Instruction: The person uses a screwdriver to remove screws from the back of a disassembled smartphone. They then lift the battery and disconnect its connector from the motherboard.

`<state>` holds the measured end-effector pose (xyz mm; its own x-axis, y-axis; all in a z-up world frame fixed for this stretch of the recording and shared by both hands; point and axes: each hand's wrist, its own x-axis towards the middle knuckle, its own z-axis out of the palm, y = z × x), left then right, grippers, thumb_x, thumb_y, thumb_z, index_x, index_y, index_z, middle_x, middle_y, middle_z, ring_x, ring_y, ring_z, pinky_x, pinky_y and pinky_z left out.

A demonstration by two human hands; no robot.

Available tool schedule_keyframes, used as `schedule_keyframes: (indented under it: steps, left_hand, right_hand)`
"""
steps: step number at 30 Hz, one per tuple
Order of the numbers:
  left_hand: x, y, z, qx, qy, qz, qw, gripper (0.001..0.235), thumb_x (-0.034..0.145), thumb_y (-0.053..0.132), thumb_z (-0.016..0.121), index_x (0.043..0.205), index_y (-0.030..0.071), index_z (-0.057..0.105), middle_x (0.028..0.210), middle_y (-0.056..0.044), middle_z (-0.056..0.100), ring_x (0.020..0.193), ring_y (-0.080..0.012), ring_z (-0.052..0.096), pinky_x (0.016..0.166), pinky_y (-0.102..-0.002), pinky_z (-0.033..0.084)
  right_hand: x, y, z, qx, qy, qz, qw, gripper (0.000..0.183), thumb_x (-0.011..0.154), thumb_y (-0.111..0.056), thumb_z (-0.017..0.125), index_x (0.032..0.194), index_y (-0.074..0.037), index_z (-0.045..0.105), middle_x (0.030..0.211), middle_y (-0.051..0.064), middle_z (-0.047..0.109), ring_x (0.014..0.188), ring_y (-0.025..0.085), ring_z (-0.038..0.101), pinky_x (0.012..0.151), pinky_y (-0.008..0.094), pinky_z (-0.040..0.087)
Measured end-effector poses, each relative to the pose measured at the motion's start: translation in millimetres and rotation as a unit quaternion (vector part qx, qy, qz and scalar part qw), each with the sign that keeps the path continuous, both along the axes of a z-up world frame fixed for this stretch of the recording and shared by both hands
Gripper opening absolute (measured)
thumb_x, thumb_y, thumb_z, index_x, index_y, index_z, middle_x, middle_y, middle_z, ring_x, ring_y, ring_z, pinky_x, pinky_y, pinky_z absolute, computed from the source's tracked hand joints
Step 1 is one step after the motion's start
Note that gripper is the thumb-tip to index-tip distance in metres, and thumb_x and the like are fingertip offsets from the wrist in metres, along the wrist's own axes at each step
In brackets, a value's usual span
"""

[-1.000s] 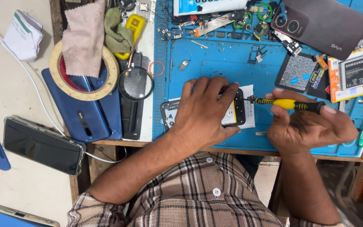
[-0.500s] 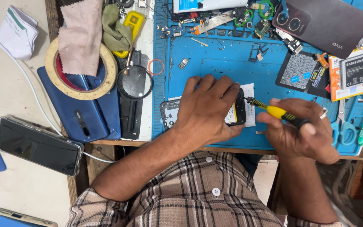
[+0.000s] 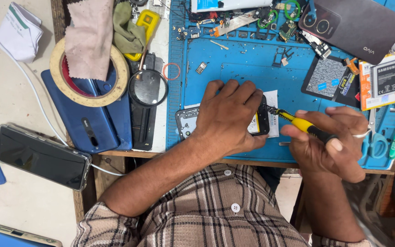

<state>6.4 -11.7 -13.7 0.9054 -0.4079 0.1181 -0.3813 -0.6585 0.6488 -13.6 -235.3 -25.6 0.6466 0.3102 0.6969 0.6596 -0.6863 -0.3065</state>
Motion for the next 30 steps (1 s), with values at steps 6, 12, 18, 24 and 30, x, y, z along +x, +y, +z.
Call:
schedule_keyframes:
  steps: [6, 12, 18, 24, 30]
  left_hand:
    - [0.5, -0.3, -1.5, -0.008, 0.003, 0.003, 1.0, 0.073, 0.056, 0.048, 0.09, 0.11, 0.002, 0.072, 0.106, -0.006, 0.06, 0.1, -0.0241, 0.057, 0.092, -0.045, 0.038]
    - [-0.1, -0.4, -2.8, -0.027, -0.009, 0.01, 1.0, 0.069, 0.058, 0.046, 0.09, 0.109, 0.004, 0.071, 0.108, -0.006, 0.06, 0.102, -0.0243, 0.057, 0.095, -0.044, 0.038]
    - [-0.8, -0.9, -5.1, -0.03, -0.011, 0.013, 0.999, 0.068, 0.058, 0.045, 0.09, 0.109, 0.003, 0.071, 0.109, -0.006, 0.059, 0.102, -0.0241, 0.057, 0.094, -0.044, 0.038]
    - [0.5, -1.7, -4.7, -0.029, -0.002, 0.01, 1.0, 0.066, 0.059, 0.045, 0.09, 0.107, 0.004, 0.071, 0.107, -0.006, 0.059, 0.101, -0.0239, 0.057, 0.094, -0.044, 0.037]
    - [0.4, -2.1, -4.8, -0.029, 0.005, 0.008, 1.0, 0.071, 0.056, 0.046, 0.09, 0.109, 0.003, 0.071, 0.108, -0.006, 0.058, 0.103, -0.0235, 0.057, 0.094, -0.045, 0.036]
  right_hand:
    - [-6.0, -3.2, -1.9, 0.035, 0.039, -0.004, 0.999, 0.052, 0.108, -0.03, 0.071, 0.131, -0.022, 0.025, 0.098, 0.011, 0.077, 0.089, 0.028, 0.064, 0.086, 0.042, 0.058]
    - [-3.6, -6.1, 2.5, -0.007, -0.021, -0.024, 0.999, 0.056, 0.1, -0.038, 0.069, 0.131, -0.019, 0.027, 0.089, 0.008, 0.073, 0.081, 0.029, 0.059, 0.083, 0.045, 0.053]
    - [-9.9, -7.7, -5.2, 0.019, 0.036, -0.01, 0.999, 0.053, 0.109, -0.027, 0.07, 0.134, -0.025, 0.023, 0.099, 0.007, 0.077, 0.087, 0.028, 0.062, 0.086, 0.041, 0.056]
    - [-14.5, -10.9, -0.2, -0.041, 0.009, -0.041, 0.998, 0.064, 0.101, -0.038, 0.075, 0.136, -0.024, 0.022, 0.095, 0.005, 0.076, 0.082, 0.025, 0.06, 0.081, 0.041, 0.05]
    - [-13.0, -3.7, 2.0, -0.055, -0.008, -0.035, 0.998, 0.059, 0.102, -0.044, 0.064, 0.136, -0.025, 0.02, 0.096, 0.005, 0.076, 0.086, 0.026, 0.063, 0.082, 0.047, 0.049]
